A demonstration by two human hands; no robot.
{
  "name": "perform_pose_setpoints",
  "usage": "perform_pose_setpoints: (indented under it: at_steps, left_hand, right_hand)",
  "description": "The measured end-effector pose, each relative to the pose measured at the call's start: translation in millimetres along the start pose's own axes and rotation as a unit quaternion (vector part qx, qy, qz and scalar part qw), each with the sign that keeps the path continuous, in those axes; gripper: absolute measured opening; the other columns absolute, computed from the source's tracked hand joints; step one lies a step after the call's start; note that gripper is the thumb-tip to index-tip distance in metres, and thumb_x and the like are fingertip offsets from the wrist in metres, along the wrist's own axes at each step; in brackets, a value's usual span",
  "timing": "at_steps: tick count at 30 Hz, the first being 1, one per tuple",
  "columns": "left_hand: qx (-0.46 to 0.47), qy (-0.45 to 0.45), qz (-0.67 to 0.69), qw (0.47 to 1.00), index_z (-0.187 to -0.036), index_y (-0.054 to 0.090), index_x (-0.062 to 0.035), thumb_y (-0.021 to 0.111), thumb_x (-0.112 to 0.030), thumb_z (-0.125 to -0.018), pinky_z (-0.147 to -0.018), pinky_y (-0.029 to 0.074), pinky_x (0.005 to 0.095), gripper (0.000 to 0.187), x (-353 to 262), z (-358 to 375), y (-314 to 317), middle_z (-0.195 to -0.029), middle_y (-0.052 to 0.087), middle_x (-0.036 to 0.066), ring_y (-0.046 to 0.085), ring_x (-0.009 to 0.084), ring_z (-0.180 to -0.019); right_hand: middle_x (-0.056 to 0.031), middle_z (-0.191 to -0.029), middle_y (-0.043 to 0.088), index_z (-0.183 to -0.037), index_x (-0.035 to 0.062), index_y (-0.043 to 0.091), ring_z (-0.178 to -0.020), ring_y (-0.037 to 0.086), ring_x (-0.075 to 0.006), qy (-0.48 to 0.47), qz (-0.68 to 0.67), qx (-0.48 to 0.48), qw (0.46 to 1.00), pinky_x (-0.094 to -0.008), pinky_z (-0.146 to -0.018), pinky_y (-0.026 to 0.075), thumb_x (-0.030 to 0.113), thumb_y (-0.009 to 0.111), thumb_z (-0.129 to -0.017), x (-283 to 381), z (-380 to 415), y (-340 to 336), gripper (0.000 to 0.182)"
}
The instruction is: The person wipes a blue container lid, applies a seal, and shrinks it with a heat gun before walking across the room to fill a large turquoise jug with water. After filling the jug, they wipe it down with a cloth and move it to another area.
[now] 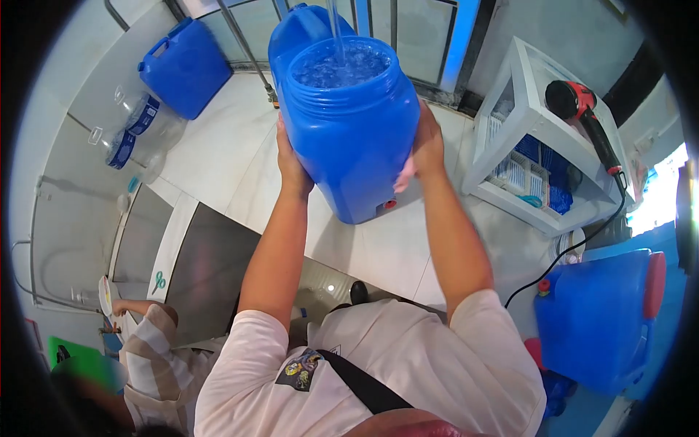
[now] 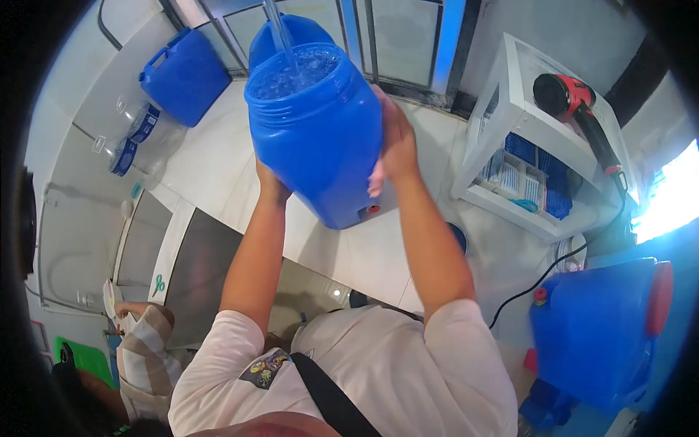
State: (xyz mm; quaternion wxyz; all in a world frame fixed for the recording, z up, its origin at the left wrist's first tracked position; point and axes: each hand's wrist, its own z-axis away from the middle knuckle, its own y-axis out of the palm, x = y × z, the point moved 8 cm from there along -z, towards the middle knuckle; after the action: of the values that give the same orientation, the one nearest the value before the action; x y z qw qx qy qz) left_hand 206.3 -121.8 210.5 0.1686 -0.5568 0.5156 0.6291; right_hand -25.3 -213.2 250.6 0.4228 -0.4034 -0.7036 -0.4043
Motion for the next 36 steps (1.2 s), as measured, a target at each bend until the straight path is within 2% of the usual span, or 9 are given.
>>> perform_pose_setpoints:
  at_steps: [4,6,9,17,21,23,27,30,36]
  left_hand:
    - [0.009,0.005,-0.018,1.0,-0.153,0.035,-0.0099,0.027,-0.056,-0.106,-0.107,0.044,0.035,0.067,2.1,-1.1,-3.7,-0.144,0.052,0.012,0.053,0.0232,-0.129]
    - [0.005,-0.004,-0.044,0.999,-0.154,0.034,-0.01,0.027,-0.057,-0.106,-0.108,0.044,0.0358,0.068,9.2,-1.7,-13.6,-0.145,0.05,0.012,0.052,0.0236,-0.13]
    - [-0.035,-0.057,-0.059,0.996,-0.154,0.032,-0.0093,0.027,-0.06,-0.105,-0.109,0.042,0.0377,0.071,45.3,10.6,-33.5,-0.148,0.047,0.012,0.047,0.0241,-0.134]
    - [-0.1,-0.101,-0.075,0.987,-0.158,0.018,-0.0058,0.048,-0.058,-0.101,-0.123,0.015,0.037,0.083,107.8,157.8,3.1,-0.161,0.023,0.018,0.023,0.0289,-0.15]
    - [0.406,-0.075,-0.472,0.779,-0.159,0.014,-0.0026,0.066,-0.061,-0.088,-0.12,0.009,0.0589,0.106,155.4,249.0,101.9,-0.159,0.008,0.038,0.004,0.0514,-0.151]
    - [0.444,0.065,-0.526,0.722,-0.159,0.018,-0.0072,0.074,-0.061,-0.078,-0.118,0.01,0.0651,0.112,160.5,251.3,157.5,-0.159,0.008,0.037,0.001,0.0549,-0.149]
    - [0.431,0.158,-0.628,0.628,-0.158,0.023,-0.0118,0.08,-0.055,-0.069,-0.116,0.02,0.062,0.114,194.7,230.7,218.3,-0.158,0.02,0.032,0.016,0.0524,-0.147]
    - [0.489,0.06,-0.638,0.592,-0.156,0.03,-0.0159,0.082,-0.051,-0.061,-0.109,0.033,0.0582,0.114,204.0,220.2,224.3,-0.149,0.034,0.028,0.032,0.0481,-0.139]
    - [0.456,0.058,-0.605,0.651,-0.151,0.041,-0.0113,0.083,-0.05,-0.061,-0.108,0.039,0.0484,0.106,19.1,207.1,238.1,-0.139,0.046,0.026,0.045,0.043,-0.128]
  right_hand:
    - [-0.0144,-0.124,0.065,-0.127,0.0154,0.066,-0.112,0.065,-0.0354,0.006,0.334,0.031,0.942,-0.0425,-0.097,0.051,0.027,0.047,-0.104,-57.2,-45.4,-25.4,0.032]
    - [-0.0165,-0.12,0.066,-0.121,0.0163,0.067,-0.104,0.065,-0.0412,0.033,0.597,0.105,0.794,-0.0466,-0.09,0.054,0.019,0.05,-0.098,-105.7,-45.0,-38.6,0.028]
    - [-0.015,-0.123,0.065,-0.12,0.0141,0.066,-0.105,0.065,-0.0403,0.032,0.634,0.105,0.765,-0.0448,-0.091,0.053,0.012,0.051,-0.096,-131.4,-39.3,-58.5,0.028]
    - [-0.0133,-0.119,0.07,-0.13,0.0054,0.061,-0.106,0.068,-0.0274,0.033,0.317,-0.067,0.945,-0.0344,-0.094,0.051,0.021,0.055,-0.101,13.0,104.2,-125.2,0.033]
    - [-0.0122,-0.117,0.07,-0.132,0.0048,0.06,-0.106,0.065,-0.0202,0.019,0.282,-0.148,0.948,-0.0314,-0.094,0.049,0.029,0.049,-0.106,54.5,161.6,-174.1,0.037]
    - [-0.0134,-0.119,0.069,-0.133,0.0032,0.059,-0.109,0.063,-0.0193,0.054,0.284,-0.172,0.942,-0.031,-0.096,0.047,0.03,0.047,-0.107,70.9,179.2,-190.2,0.04]
    - [-0.0145,-0.123,0.067,-0.133,0.0002,0.058,-0.113,0.062,-0.0194,0.054,0.276,-0.174,0.944,-0.0311,-0.097,0.047,0.027,0.047,-0.106,93.5,205.5,-206.1,0.039]
    - [-0.0132,-0.126,0.065,-0.135,0.0002,0.057,-0.111,0.063,-0.0196,0.078,0.31,-0.157,0.934,-0.0311,-0.096,0.048,0.025,0.046,-0.107,89.9,229.6,-220.3,0.039]
    - [-0.0132,-0.124,0.066,-0.13,-0.0008,0.057,-0.101,0.067,-0.0198,0.215,0.116,-0.068,0.967,-0.0338,-0.081,0.056,0.024,0.048,-0.106,36.3,273.8,-217.0,0.036]
